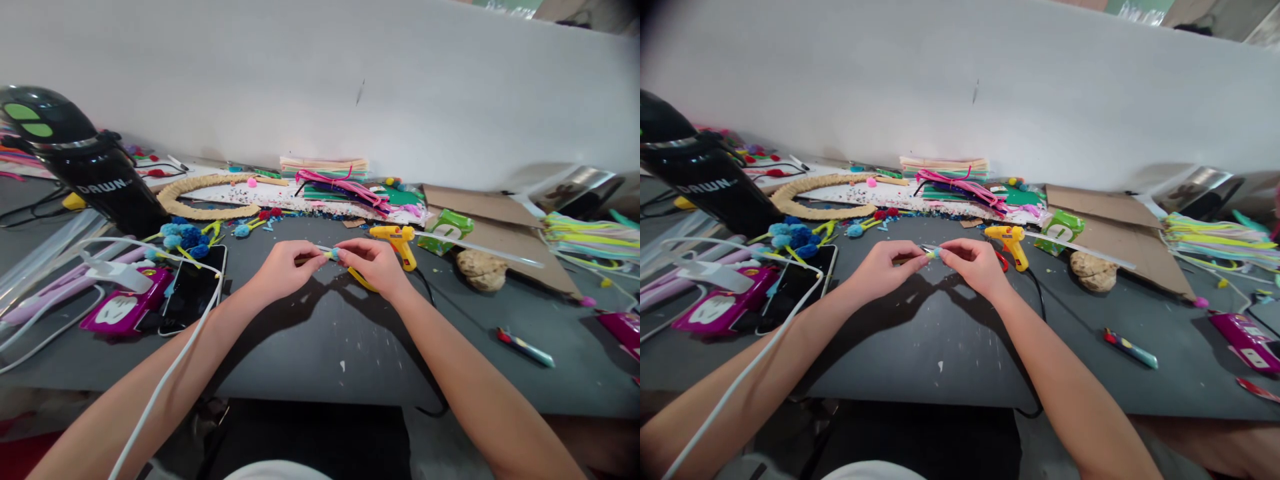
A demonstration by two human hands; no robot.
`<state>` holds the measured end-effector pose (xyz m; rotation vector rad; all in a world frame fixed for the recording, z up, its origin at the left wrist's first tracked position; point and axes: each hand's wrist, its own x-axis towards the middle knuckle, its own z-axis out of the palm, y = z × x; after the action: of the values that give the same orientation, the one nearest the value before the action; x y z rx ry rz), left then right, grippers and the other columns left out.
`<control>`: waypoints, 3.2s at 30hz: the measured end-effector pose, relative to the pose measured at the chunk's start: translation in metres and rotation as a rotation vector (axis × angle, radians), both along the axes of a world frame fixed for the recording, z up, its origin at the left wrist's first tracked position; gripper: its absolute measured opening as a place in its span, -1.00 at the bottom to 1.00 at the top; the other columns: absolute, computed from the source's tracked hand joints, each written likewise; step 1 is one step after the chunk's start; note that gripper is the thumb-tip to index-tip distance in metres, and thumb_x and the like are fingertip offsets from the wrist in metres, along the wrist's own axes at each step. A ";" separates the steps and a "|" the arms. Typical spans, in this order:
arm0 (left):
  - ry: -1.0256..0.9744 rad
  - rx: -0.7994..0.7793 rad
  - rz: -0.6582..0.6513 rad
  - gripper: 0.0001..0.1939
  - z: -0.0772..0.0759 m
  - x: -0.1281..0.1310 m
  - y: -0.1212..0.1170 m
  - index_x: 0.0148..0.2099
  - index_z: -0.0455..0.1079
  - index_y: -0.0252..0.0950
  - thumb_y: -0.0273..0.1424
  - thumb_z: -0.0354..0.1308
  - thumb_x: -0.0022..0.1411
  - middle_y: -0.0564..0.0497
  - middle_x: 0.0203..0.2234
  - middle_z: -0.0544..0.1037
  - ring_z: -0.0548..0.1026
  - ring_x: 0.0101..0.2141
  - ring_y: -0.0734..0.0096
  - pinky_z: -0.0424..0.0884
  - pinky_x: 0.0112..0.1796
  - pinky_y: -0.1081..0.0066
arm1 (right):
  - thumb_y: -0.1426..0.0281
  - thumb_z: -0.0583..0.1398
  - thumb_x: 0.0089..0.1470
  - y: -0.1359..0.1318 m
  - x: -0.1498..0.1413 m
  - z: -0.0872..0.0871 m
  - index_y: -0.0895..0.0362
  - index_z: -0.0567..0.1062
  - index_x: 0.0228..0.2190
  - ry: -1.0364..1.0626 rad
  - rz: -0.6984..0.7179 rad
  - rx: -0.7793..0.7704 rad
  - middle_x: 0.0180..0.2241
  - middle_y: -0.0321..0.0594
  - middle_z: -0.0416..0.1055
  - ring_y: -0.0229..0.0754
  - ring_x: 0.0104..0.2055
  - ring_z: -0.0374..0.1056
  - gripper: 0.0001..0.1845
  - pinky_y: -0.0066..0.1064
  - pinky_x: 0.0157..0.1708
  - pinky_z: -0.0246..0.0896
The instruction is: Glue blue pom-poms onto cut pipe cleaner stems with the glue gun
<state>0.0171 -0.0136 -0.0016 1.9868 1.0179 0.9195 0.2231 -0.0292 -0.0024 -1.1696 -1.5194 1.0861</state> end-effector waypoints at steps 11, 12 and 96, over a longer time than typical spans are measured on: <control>-0.005 -0.048 0.006 -0.69 0.002 -0.001 0.000 -0.35 0.53 -0.36 -0.21 0.16 0.23 0.00 -0.52 0.54 0.42 -0.48 0.46 0.34 -0.43 0.51 | 0.21 0.32 0.02 0.000 0.000 -0.002 0.11 0.61 -0.30 0.023 0.024 0.015 -0.37 -0.23 0.56 -0.23 -0.36 0.45 -0.75 -0.38 -0.29 0.40; -0.005 -0.048 0.009 -0.70 0.003 -0.001 0.000 -0.35 0.53 -0.36 -0.21 0.16 0.23 0.01 -0.52 0.54 0.42 -0.48 0.46 0.33 -0.43 0.51 | 0.20 0.30 0.04 0.000 0.000 0.000 0.11 0.61 -0.29 0.030 0.027 0.009 -0.38 -0.23 0.56 -0.23 -0.37 0.45 -0.74 -0.39 -0.30 0.40; 0.029 -0.098 0.132 -0.51 0.004 -0.006 0.005 -0.44 0.37 -0.33 -0.05 -0.02 0.33 0.11 -0.66 0.30 0.24 -0.61 0.55 0.13 -0.56 0.50 | 0.20 0.22 0.11 0.003 0.011 0.001 0.12 0.56 -0.24 -0.175 -0.044 0.126 -0.60 -0.34 0.32 -0.31 -0.61 0.17 -0.73 -0.43 -0.60 0.08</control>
<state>0.0108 -0.0089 0.0022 1.8747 1.1995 0.8947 0.2344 -0.0259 -0.0017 -1.2300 -1.6635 0.8638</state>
